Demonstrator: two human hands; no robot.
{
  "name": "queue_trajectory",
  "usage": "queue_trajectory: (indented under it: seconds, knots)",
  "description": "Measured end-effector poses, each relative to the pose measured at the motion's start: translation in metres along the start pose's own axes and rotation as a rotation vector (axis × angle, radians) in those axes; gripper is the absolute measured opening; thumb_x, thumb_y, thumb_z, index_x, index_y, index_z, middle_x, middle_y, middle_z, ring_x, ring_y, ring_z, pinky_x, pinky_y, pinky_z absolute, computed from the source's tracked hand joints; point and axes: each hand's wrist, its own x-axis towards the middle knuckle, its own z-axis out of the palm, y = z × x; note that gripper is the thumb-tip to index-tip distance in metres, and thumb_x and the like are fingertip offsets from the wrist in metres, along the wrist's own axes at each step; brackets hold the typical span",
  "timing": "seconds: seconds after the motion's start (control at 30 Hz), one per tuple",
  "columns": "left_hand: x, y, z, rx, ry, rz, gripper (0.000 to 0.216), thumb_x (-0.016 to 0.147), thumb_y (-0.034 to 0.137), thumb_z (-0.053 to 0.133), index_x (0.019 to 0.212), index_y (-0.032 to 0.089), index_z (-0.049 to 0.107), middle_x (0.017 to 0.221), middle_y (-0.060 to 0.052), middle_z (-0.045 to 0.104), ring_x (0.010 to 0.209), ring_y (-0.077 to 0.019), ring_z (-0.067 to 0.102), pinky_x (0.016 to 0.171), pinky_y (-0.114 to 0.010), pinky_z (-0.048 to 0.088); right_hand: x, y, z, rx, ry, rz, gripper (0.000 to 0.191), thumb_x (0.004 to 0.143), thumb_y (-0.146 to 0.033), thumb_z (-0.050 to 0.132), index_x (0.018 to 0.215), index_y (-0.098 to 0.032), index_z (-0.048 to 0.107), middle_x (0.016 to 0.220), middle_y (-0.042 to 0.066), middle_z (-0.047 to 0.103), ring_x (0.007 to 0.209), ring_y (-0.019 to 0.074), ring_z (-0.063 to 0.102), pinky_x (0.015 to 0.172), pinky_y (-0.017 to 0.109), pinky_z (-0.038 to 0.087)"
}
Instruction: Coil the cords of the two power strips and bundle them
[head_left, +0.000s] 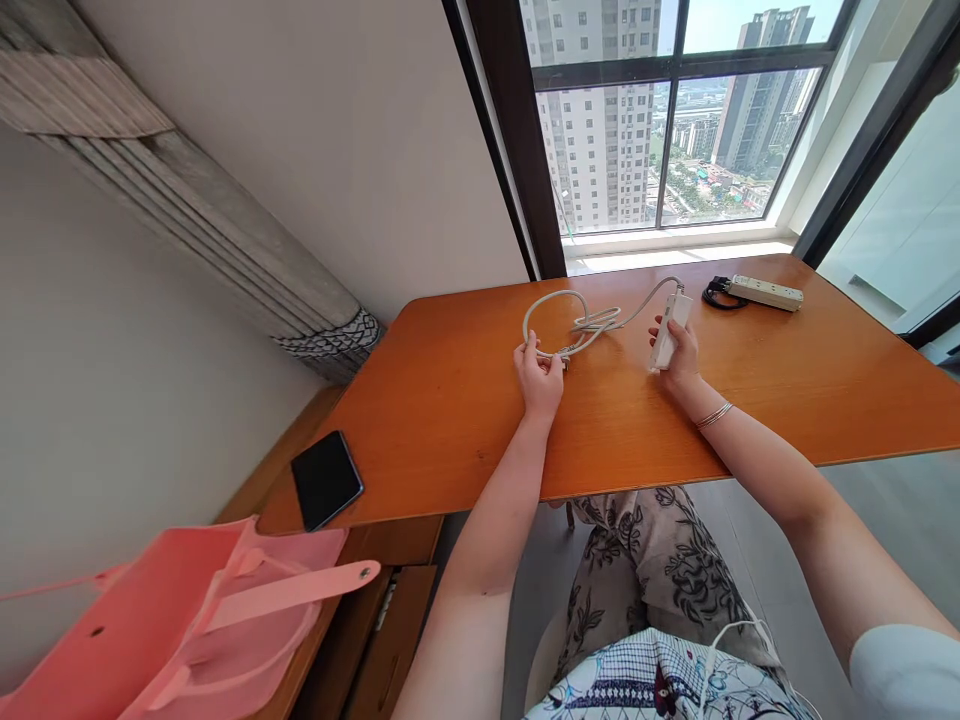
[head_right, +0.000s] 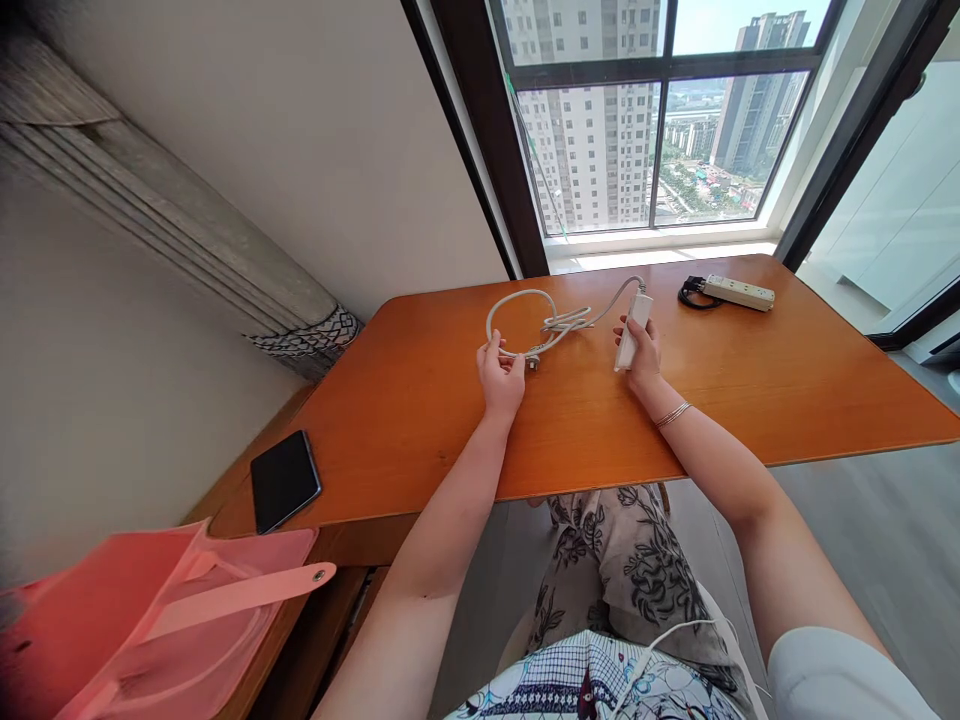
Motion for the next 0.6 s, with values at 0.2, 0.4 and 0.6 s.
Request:
queue_trajectory:
  seconds: [0.2, 0.4, 0.6]
  knots:
    - [0.018, 0.008, -0.016, -0.358, 0.291, -0.237, 0.054, 0.081, 0.011, 0.061, 0.133, 0.025, 0.06, 0.109, -0.004, 0.058, 0.073, -0.0081, 0.057, 0.072, -0.023, 0.055, -0.005, -0.002, 0.004, -0.047, -0.002, -0.046, 0.043, 0.062, -0.042, 0.081, 0.097, -0.024, 0.065, 0.095, -0.002, 0.072, 0.071, 0.0107, 0.067, 0.059, 0.022, 0.052]
    - [0.041, 0.001, -0.037, -0.692, 0.542, -0.521, 0.046, 0.081, 0.003, 0.049, 0.124, 0.02, 0.055, 0.105, -0.004, 0.062, 0.097, -0.01, 0.071, 0.085, -0.021, 0.058, 0.008, -0.002, 0.0, 0.002, 0.144, -0.058, 0.041, 0.06, -0.044, 0.079, 0.091, -0.023, 0.061, 0.087, -0.003, 0.068, 0.067, 0.0098, 0.064, 0.056, 0.021, 0.051]
    - [0.033, -0.004, -0.037, -0.35, 0.458, -0.33, 0.082, 0.089, 0.014, 0.048, 0.16, 0.034, 0.013, 0.166, -0.016, 0.028, 0.132, -0.0191, 0.063, 0.1, -0.031, 0.058, 0.007, -0.005, 0.002, -0.045, 0.135, -0.181, 0.041, 0.063, -0.044, 0.08, 0.092, -0.024, 0.061, 0.089, -0.003, 0.066, 0.071, 0.01, 0.064, 0.059, 0.021, 0.051]
